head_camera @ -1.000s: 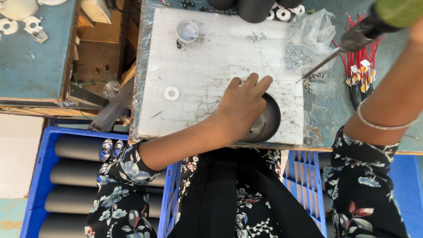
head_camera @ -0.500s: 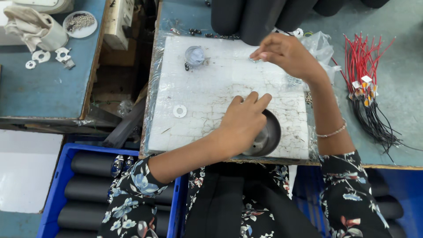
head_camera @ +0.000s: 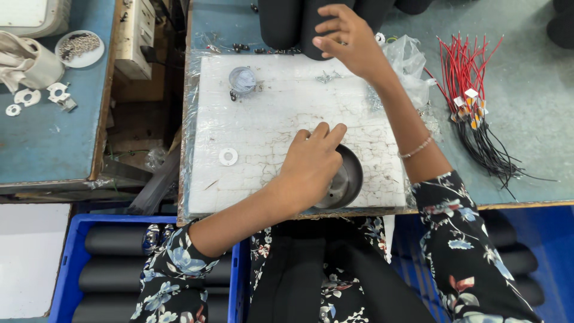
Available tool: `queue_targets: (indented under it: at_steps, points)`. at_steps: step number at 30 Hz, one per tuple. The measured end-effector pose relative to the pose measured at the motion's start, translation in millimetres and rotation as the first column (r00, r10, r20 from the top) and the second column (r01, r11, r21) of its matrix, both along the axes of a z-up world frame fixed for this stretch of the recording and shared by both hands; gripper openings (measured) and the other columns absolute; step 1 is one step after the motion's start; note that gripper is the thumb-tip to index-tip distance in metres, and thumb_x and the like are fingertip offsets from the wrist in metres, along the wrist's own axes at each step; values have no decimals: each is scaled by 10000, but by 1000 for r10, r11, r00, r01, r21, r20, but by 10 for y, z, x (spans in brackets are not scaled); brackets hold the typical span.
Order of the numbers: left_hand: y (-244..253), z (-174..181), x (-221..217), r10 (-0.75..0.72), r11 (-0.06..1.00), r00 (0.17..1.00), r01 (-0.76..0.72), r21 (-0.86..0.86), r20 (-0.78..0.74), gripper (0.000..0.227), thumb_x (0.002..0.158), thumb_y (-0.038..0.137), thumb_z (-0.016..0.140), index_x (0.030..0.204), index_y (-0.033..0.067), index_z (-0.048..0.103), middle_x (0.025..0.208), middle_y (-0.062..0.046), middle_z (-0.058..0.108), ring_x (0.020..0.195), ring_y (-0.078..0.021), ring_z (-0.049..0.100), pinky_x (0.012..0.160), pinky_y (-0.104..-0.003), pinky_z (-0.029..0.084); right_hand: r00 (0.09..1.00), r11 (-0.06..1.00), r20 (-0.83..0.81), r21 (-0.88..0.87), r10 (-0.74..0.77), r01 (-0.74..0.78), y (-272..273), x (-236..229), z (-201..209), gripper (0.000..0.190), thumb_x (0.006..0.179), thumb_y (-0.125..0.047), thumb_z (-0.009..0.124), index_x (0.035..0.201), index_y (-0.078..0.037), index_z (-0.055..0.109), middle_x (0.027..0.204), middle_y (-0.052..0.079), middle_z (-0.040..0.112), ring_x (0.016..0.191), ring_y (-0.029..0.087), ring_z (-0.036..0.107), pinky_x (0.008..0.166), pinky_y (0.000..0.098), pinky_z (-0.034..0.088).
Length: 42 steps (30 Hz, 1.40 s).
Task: The person inserts a small LED light into a black cylindrical housing and secures it with a white plastic ring. They then use a green power drill to fasten the ring in place. The process is repeated with a second LED light, and the finished components are placed into a blue crate.
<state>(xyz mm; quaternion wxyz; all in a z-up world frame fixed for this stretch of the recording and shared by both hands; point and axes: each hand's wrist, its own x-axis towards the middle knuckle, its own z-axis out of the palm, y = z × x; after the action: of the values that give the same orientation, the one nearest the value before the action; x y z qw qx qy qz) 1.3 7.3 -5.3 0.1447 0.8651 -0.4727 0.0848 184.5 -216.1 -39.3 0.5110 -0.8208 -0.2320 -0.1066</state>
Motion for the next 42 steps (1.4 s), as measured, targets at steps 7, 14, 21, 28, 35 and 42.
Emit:
queue_targets:
  at_steps: [7,14,21,28,35,42]
  points:
    - [11,-14,-9,14,1000,1000,-14,-5,10,125,571,86,788,669,32,733,1170,-108,551,1081,-283,540,803,-413,479,976,983,153,119,-158,140,277,629,-217,627,1065,-267,774,1462,52,408,1166,172,729,972,182,792,749,287,645]
    - [40,43,3,-29,999,1000,29,-47,-4,197,528,108,799,689,9,742,1238,-158,550,1109,-324,529,848,-449,467,997,995,-65,93,-32,38,185,-454,26,290,1057,-247,672,1140,31,690,977,100,743,874,131,757,714,259,632]
    - [42,101,-14,-18,997,999,16,75,27,136,573,90,787,685,29,739,1201,-144,551,1120,-307,519,847,-417,472,785,777,-47,116,-618,618,-943,-1893,-126,178,1063,-158,666,1086,6,731,986,65,753,864,102,717,715,248,582]
    - [23,189,-25,-2,990,1000,4,139,-18,153,584,121,810,691,34,743,1190,-135,541,1116,-295,512,847,-410,470,704,724,-171,-132,-689,677,-1190,-2148,-825,142,921,-97,740,1044,-31,766,970,69,731,809,105,696,631,250,570]
    - [27,240,-32,-2,980,999,13,201,-51,166,591,133,827,697,34,747,1218,-134,519,1133,-285,505,879,-405,472,689,648,148,-248,-710,721,-1004,-2067,-1021,89,866,-19,806,916,9,738,895,141,664,731,226,666,663,335,510]
    - [31,164,-15,-22,997,1000,22,76,-5,159,567,93,786,701,19,745,1215,-161,548,1126,-311,529,858,-420,473,673,605,270,-299,-688,738,-1109,-2012,-1201,72,961,0,710,974,21,642,884,158,645,784,275,627,705,370,488]
